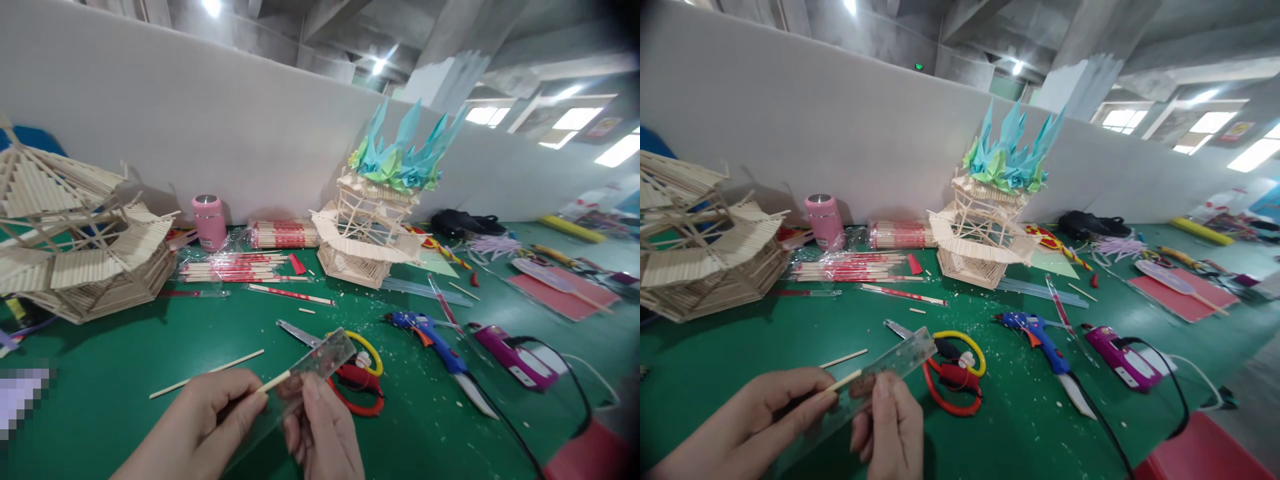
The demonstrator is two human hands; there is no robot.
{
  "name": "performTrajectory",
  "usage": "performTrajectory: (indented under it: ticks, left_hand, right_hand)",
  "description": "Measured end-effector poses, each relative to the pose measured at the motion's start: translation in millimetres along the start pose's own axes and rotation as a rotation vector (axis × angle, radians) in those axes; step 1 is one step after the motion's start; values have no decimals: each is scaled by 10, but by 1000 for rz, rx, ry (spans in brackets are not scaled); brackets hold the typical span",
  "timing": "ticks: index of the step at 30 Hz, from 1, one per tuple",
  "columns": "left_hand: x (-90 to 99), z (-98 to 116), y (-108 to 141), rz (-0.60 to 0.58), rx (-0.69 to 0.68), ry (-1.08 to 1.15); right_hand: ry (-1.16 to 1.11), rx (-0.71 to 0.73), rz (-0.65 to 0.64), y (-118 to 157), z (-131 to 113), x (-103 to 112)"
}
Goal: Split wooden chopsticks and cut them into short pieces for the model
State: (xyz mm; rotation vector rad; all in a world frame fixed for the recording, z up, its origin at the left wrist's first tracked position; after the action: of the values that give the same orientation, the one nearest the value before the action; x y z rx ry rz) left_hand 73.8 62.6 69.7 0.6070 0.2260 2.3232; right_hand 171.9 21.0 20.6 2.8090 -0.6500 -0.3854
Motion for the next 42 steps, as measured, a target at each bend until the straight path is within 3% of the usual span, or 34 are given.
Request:
performTrajectory:
  ticks: [3, 7, 10, 12, 15, 21, 42]
  left_hand:
    - [35, -70, -13, 10, 52, 24]
    - [30, -150, 12, -22, 110, 52]
    - [16, -155, 40, -47, 112, 86]
    - [8, -161, 54, -62, 111, 97]
    - [2, -181, 64, -82, 98, 89]
    - [-3, -222, 87, -100, 75, 71]
    - [-30, -235, 71, -124, 25, 96]
  right_hand:
    - [65, 75, 1, -49, -99, 129]
    - [411, 452, 148, -84, -603, 392]
    - [876, 796, -59, -23, -954, 176]
    - [1096, 913, -257, 32, -1034, 8]
    - [1257, 884, -424, 61, -1068, -98]
    - [1332, 788, -506, 111, -1058, -167]
    - [1237, 702, -493, 141, -1074, -217]
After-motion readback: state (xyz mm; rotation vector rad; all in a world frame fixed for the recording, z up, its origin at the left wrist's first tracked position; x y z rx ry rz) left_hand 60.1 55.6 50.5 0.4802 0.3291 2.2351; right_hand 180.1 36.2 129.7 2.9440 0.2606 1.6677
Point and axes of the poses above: each hand's wrist, its own y-axis away from the middle knuckle, its own x-axis out of the back of the hand, z = x × y, the point moved 8 cm from there along -y, towards the middle knuckle, and after that the axes turned 4 degrees about y, right-handed, at the moved point
